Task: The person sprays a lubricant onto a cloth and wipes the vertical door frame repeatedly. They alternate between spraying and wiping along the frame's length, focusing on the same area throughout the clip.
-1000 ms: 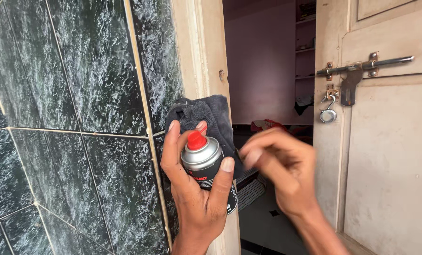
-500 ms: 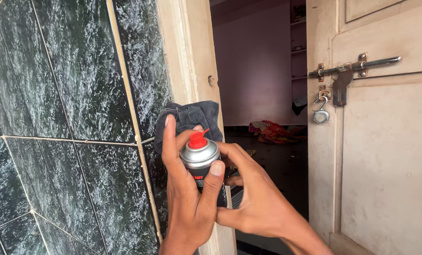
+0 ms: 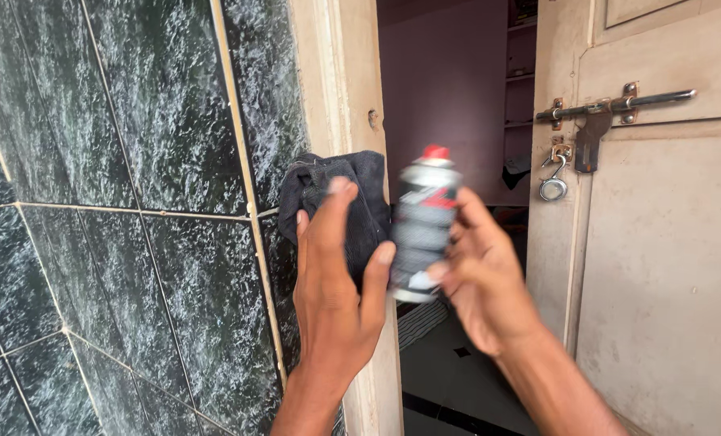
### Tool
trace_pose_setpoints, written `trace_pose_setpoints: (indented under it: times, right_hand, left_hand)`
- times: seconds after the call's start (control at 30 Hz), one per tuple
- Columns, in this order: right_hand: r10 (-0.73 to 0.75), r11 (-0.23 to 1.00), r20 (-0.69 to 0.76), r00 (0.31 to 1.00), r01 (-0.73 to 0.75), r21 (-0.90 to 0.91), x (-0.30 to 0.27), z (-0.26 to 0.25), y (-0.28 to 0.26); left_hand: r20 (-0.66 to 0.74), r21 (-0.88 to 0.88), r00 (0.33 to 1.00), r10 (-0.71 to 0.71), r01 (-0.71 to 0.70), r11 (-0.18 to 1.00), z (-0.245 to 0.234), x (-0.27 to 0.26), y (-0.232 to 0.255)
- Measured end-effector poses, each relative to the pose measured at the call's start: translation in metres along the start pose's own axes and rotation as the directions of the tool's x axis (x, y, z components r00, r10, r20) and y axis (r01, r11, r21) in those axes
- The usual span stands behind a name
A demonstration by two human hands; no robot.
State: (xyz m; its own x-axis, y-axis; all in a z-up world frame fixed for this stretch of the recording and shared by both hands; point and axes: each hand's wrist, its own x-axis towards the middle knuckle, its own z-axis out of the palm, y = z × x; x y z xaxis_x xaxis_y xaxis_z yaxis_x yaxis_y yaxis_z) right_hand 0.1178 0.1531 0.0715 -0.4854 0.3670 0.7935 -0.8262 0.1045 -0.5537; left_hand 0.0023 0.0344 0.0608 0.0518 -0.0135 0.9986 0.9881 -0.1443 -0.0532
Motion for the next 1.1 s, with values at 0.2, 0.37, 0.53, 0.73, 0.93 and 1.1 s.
trace_pose_setpoints:
  times: [0.2,0.37,0.53,0.73,0.93,1.1]
  right_hand:
    - [0.139,0.96,-0.174,0.975,-0.089,0.267,0.009,-0.02,-0.008]
    - [0.107,0.986,-0.27,0.957,-0.066,0.155,0.013,-0.031,0.003]
    - [0.089,0.989,-0.261,0.961,-0.055,0.134,0.011,-0.027,0.009]
    - [0.129,0.987,-0.319,0.939,-0.091,0.13,0.01,-0.015,0.006]
    - [0.083,0.995,-0.337,0.938,-0.061,0.074,0.013,-0.013,-0.005]
    - [0.053,0.991,-0.323,0.945,-0.01,0.135,0.02,-0.016,-0.002]
  left_hand:
    - [0.025,0.332,0.996,0.091,-0.094,0.939,0.005,-0.007,0.0]
    - [-0.05,0.402,0.999,-0.007,0.026,0.915,0.012,-0.003,0.013]
    - [-0.078,0.513,0.995,-0.069,0.099,0.853,0.03,0.006,0.02]
    - [-0.03,0.708,0.999,-0.018,0.034,0.706,0.041,0.007,0.008]
    - [-0.009,0.598,0.99,0.139,-0.106,0.795,0.034,0.024,-0.004]
    - [0.117,0.48,0.962,0.246,-0.271,0.834,0.021,0.111,-0.023]
